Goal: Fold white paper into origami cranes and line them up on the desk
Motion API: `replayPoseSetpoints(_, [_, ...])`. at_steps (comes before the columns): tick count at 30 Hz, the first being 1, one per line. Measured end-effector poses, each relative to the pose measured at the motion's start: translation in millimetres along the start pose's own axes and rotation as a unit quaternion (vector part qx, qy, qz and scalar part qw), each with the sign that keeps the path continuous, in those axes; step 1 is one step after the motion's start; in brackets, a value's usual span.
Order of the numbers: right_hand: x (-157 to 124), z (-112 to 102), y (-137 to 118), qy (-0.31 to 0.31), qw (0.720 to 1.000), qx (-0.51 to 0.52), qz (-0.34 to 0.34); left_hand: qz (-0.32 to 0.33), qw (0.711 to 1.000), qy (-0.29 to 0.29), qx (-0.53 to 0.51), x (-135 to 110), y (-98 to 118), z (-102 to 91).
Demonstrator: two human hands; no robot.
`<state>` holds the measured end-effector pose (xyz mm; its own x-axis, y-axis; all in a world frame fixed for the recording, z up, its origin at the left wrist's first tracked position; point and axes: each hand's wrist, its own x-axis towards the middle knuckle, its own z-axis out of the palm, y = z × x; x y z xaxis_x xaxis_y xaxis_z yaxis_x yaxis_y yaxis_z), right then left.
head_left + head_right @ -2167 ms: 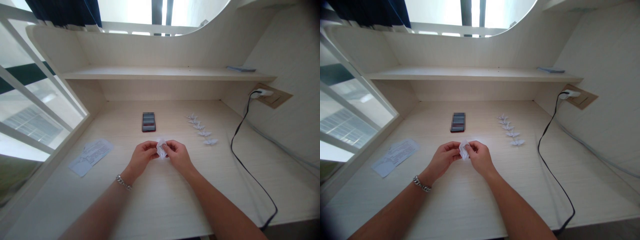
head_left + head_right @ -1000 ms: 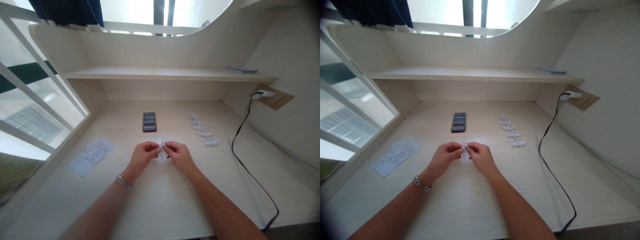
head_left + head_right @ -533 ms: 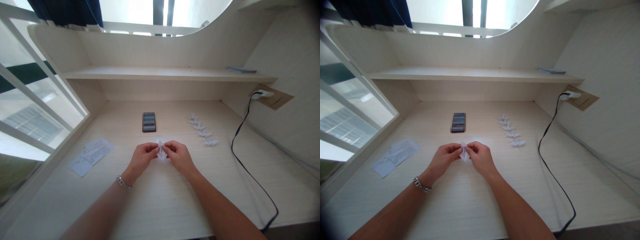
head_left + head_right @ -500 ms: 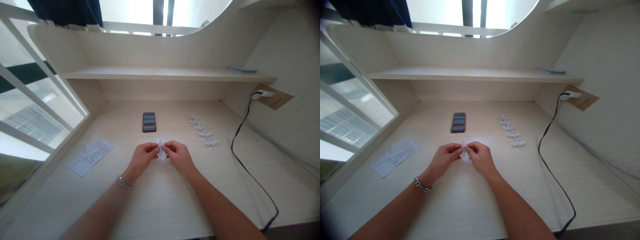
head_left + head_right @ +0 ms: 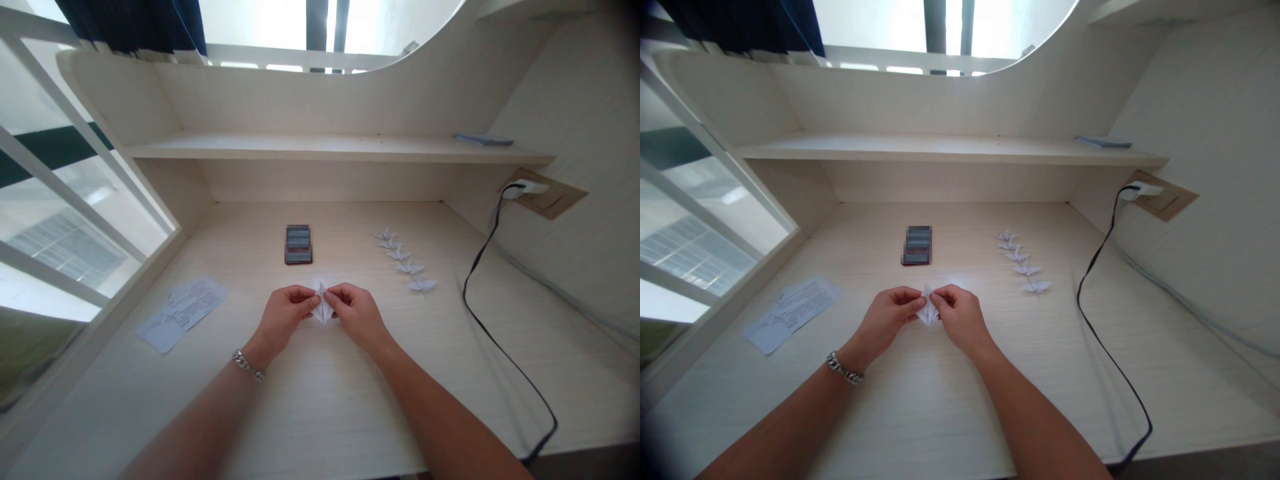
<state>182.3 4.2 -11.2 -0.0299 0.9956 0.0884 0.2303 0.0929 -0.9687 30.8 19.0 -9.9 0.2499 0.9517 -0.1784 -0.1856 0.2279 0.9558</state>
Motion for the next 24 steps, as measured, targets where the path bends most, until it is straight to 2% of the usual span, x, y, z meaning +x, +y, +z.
replayPoseSetpoints(9, [-0.9, -1.2, -6.5, 0.01, 0.999, -0.03, -0.021, -0.028, 0.999, -0.03, -0.009, -0.7, 2.9, -0.2])
replayPoseSetpoints(13, [2.6, -5.6, -5.1, 0.021, 0.999, 0.04, -0.011, -0.046, 0.996, -0.065, 0.028, -0.7, 3.0, -2.3])
replayPoseSetpoints(16, [4.2, -7.1, -2.7, 0.003, 0.995, 0.1, 0.003, -0.051, 0.992, -0.088, 0.072, -1.2, 2.0, -3.0])
replayPoseSetpoints(24, [4.0, -7.9, -4.0, -0.006, 0.993, 0.12, 0.018, -0.045, 0.981, -0.121, 0.148, -2.2, 2.0, -4.1])
